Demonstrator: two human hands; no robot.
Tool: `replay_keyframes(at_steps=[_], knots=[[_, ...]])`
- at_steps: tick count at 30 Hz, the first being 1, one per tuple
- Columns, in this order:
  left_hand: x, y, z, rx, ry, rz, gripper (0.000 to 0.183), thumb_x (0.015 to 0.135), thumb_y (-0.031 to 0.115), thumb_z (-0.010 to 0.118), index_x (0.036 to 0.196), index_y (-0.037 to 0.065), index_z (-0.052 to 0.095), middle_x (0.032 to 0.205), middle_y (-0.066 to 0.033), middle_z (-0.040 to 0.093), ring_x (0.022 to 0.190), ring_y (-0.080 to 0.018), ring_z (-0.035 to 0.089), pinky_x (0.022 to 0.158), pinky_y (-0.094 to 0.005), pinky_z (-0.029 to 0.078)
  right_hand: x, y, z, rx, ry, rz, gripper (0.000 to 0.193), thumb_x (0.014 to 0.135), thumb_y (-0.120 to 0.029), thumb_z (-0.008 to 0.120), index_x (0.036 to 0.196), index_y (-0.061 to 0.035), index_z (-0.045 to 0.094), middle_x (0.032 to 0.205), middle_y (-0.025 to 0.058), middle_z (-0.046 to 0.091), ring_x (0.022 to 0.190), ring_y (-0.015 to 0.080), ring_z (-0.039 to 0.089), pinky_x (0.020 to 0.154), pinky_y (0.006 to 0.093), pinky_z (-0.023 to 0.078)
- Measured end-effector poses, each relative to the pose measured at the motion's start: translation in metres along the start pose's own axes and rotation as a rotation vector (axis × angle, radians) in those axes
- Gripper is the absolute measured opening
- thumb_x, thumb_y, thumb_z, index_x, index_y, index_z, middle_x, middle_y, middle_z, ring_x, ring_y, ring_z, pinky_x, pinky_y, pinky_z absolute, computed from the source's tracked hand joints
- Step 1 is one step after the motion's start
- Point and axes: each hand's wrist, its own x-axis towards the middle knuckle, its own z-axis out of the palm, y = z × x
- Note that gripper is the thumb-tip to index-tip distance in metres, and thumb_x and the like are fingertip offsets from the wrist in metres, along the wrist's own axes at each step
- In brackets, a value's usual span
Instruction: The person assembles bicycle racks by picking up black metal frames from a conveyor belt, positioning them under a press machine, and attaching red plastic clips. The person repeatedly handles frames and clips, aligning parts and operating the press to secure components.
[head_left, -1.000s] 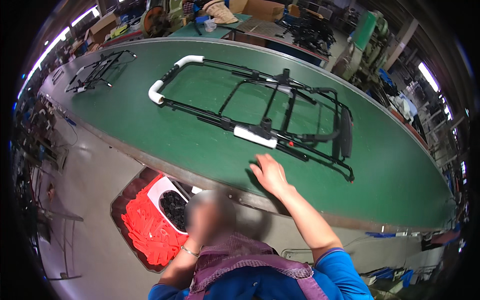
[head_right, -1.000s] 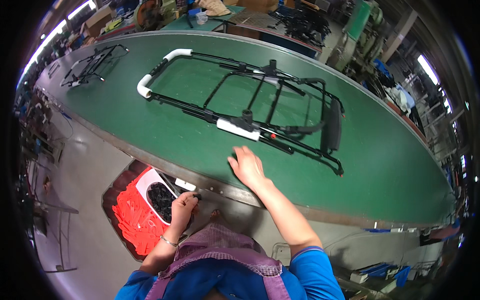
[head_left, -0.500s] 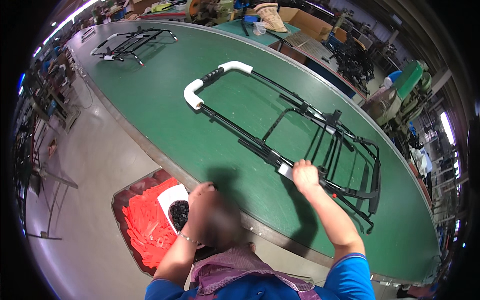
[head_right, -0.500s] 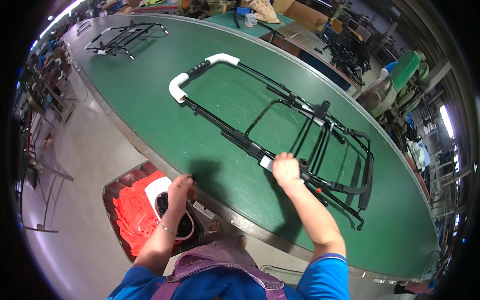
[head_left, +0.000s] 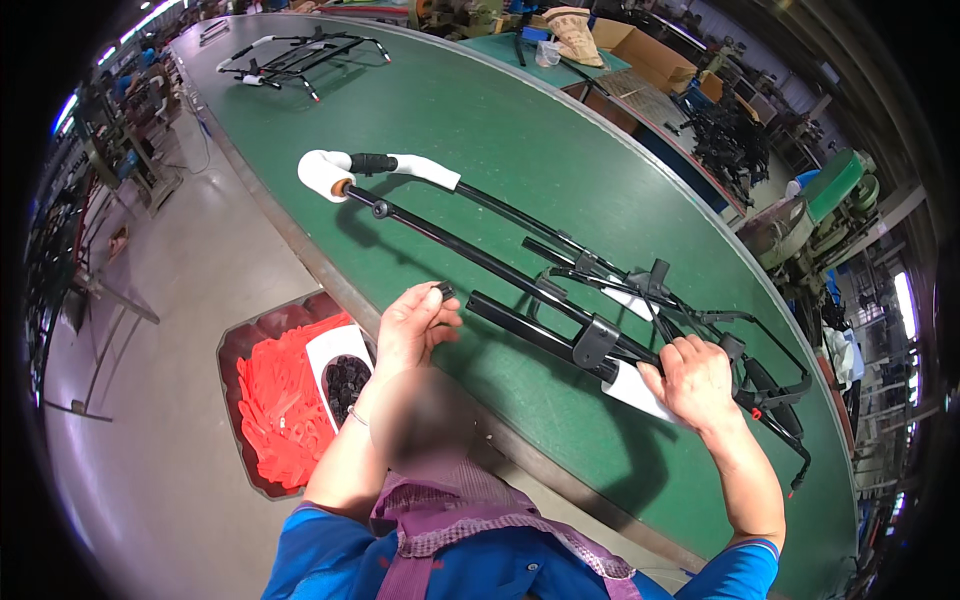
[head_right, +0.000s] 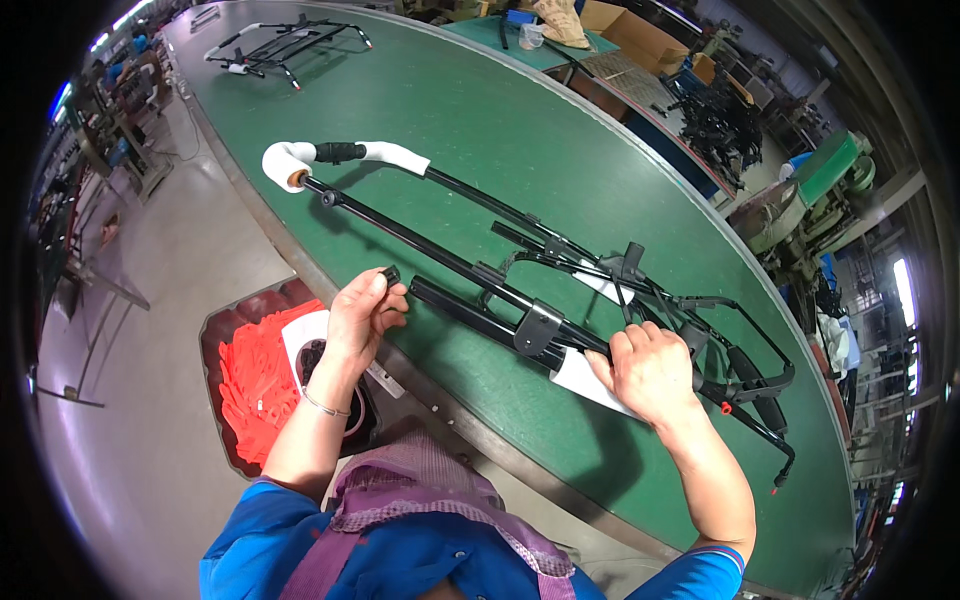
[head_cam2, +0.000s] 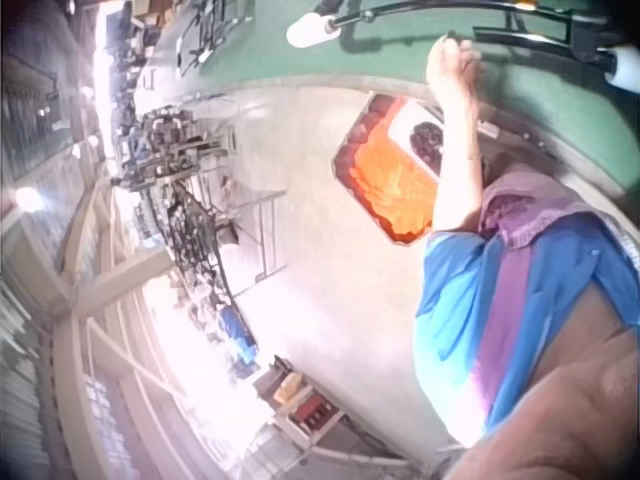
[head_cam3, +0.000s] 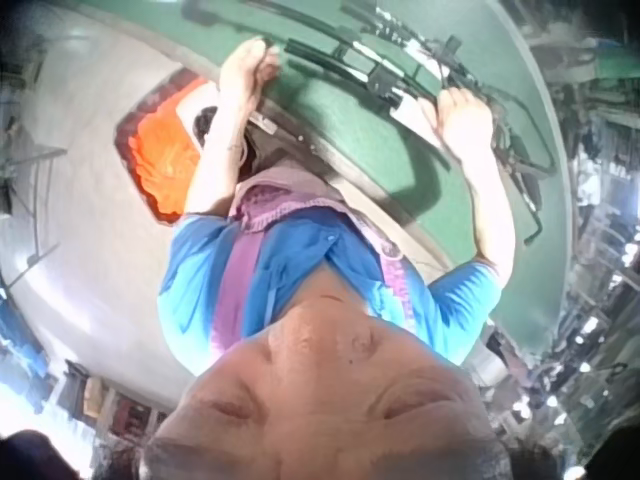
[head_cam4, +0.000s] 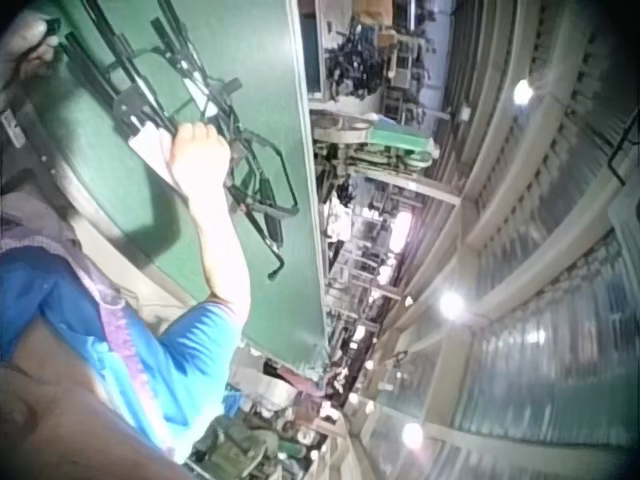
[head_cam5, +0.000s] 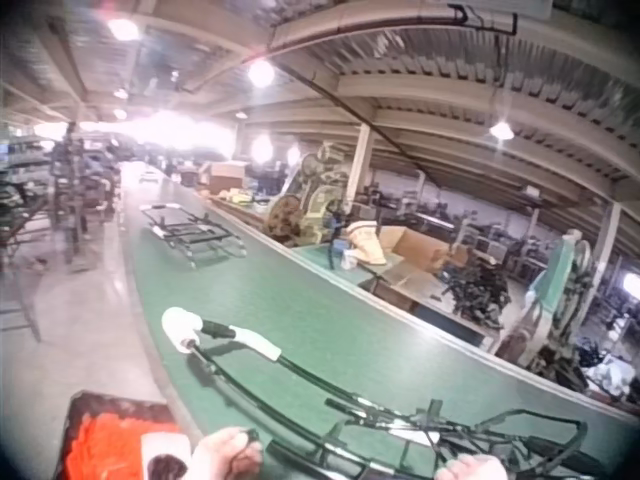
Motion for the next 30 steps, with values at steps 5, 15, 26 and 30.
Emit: replay_keyframes(at_steps=[5,15,26,30], knots=[[-0.008,0.011,0.013,0.100,-0.159,-0.052,0.025,0.096,0.017,0.059,0.113,-0.001,0.058,0.094,-0.0135,0.068,0.082,-0.0227,0.069,0.069,-0.0325,0.060,-0.009,0.008,-0.004,0.032,0.035,-0.003,0.036,0.074,-0.032,0.075,0.062,-0.0076,0.052,0.061,0.0055,0.051,0.059,0.0229,0.056,0.053,0.0355,0.048],[0.002,0.039,0.053,0.647,-0.359,-0.052,0.031,0.097,0.009,0.052,0.123,-0.007,0.055,0.103,-0.0136,0.067,0.092,-0.0248,0.069,0.078,-0.0308,0.058,-0.021,0.027,-0.009,0.067,0.023,-0.006,0.036,0.078,-0.031,0.071,0.061,-0.0063,0.052,0.060,0.0082,0.055,0.059,0.0246,0.058,0.054,0.0371,0.048],[-0.037,-0.051,0.141,-0.043,-0.014,0.178,0.039,0.102,0.014,0.045,0.134,0.009,0.022,0.102,-0.0210,0.059,0.087,-0.0322,0.068,0.076,-0.0379,0.060,-0.041,0.048,-0.020,0.092,-0.054,0.060,0.030,0.077,-0.030,0.073,0.080,-0.0041,0.057,0.084,0.0097,0.059,0.083,0.0272,0.059,0.075,0.0395,0.048],[-0.033,-0.057,0.146,-0.088,-0.062,0.214,0.037,0.103,0.014,0.042,0.133,0.009,0.023,0.102,-0.0220,0.059,0.086,-0.0321,0.067,0.076,-0.0381,0.060,-0.059,0.056,-0.042,0.194,0.129,0.017,0.049,0.074,-0.021,0.071,0.116,0.0000,0.055,0.115,0.0183,0.056,0.112,0.0355,0.053,0.100,0.0450,0.043]])
